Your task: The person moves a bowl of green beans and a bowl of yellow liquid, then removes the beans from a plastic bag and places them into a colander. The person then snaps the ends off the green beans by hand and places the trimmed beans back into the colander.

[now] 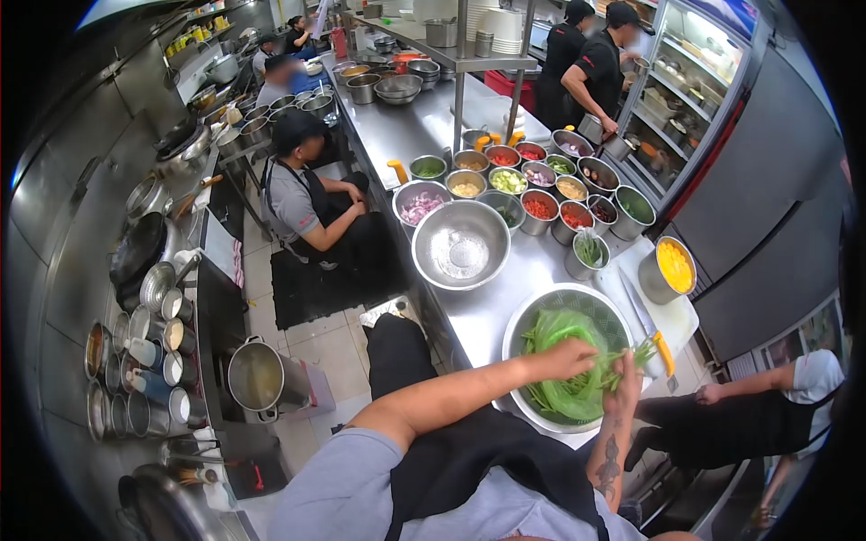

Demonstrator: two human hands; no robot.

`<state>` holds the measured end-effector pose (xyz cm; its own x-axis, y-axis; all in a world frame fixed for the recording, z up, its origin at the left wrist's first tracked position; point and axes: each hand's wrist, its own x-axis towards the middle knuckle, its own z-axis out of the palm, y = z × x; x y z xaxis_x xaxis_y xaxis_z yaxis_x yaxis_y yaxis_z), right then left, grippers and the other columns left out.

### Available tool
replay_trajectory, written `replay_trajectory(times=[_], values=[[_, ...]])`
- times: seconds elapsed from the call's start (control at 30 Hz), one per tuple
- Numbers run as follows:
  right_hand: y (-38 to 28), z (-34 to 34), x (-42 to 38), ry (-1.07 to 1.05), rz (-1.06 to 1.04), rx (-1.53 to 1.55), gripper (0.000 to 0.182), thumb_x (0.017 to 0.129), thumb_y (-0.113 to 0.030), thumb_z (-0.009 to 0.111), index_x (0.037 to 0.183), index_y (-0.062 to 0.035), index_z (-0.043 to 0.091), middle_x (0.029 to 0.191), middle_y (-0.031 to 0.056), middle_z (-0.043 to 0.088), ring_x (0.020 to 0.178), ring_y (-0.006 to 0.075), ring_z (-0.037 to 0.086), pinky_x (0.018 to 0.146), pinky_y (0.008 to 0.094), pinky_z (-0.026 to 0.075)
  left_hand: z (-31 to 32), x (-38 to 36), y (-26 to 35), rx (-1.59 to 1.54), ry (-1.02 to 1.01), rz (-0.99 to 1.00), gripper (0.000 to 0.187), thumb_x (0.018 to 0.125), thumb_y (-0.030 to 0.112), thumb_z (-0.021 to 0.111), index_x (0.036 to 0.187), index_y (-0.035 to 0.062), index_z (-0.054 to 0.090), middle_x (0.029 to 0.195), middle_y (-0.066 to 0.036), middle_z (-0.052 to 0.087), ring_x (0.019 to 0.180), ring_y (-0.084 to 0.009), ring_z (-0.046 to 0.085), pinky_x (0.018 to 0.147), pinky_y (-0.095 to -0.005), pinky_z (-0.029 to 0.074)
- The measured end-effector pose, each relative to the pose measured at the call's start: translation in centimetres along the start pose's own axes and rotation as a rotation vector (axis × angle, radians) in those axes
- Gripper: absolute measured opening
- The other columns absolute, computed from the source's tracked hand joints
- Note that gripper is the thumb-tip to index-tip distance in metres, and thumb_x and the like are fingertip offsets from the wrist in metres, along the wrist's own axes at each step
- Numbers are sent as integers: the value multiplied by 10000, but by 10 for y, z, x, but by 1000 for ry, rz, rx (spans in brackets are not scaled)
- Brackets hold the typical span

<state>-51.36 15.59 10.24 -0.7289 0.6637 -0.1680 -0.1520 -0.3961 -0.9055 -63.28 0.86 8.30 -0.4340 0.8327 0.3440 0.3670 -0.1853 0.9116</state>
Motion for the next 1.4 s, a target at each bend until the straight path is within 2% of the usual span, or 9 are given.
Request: replay_trajectory(times=[0.23,0.47,0.7,0.83,1.0,1.2,1.23,1.27,1.4], values=[[1,9,-8,-66,-63,-115,210,956,-250,623,1014,-53,579,680,-15,488,544,78,453,442,227,367,2,-7,-1,235,124,134,202,865,133,665,987,-27,682,812,-183,613,728,-334,600,675,-401,476],[15,16,-11,-82,-132,-254,153,934,-166,652,973,-29,596,731,-9,538,634,70,470,571,221,373,-3,-15,2,243,77,38,169,863,131,657,916,-25,694,798,-191,636,732,-345,628,675,-396,489],[11,14,-8,21,-112,-62,105,941,-130,635,918,-45,578,750,-12,549,659,72,485,594,220,385,5,-16,-5,-14,139,-72,243,937,163,587,1061,-28,673,864,-143,676,761,-177,634,673,-313,487],[9,16,-16,5,-139,-49,102,944,-130,630,906,-49,581,754,-14,558,657,70,487,596,219,394,6,-16,-3,114,130,-119,235,931,163,592,1018,-38,678,839,-144,674,733,-172,633,655,-314,485],[16,22,-26,-34,-344,-470,155,951,-134,616,831,-46,572,722,-9,559,653,67,495,598,231,400,6,-8,-23,151,191,-200,232,924,170,581,960,-37,681,693,-74,638,620,-107,582,572,-286,467],[12,19,-27,77,-388,-480,188,960,-168,612,823,-48,568,719,-11,547,668,66,489,615,231,401,0,-3,-18,-586,283,-651,180,936,104,524,973,-23,646,704,-1,572,592,-83,516,532,-239,467],[8,17,-23,104,-308,-256,176,963,-171,611,842,-51,569,730,-13,541,673,67,481,622,228,399,-6,-2,-19,-566,293,-695,178,954,115,530,989,-20,640,735,5,577,615,-77,521,562,-233,475],[5,15,-19,127,-234,-28,164,965,-175,610,861,-54,570,740,-16,536,678,67,474,629,225,398,-9,-3,-18,-603,277,-673,194,955,124,538,1022,-27,642,761,3,580,634,-77,527,580,-232,475],[3,7,-14,107,-187,50,138,967,-159,608,890,-51,572,759,-14,531,683,71,471,631,222,397,-6,-2,6,-590,143,-587,243,978,147,547,1112,-34,639,823,2,601,686,-66,546,627,-218,479]])
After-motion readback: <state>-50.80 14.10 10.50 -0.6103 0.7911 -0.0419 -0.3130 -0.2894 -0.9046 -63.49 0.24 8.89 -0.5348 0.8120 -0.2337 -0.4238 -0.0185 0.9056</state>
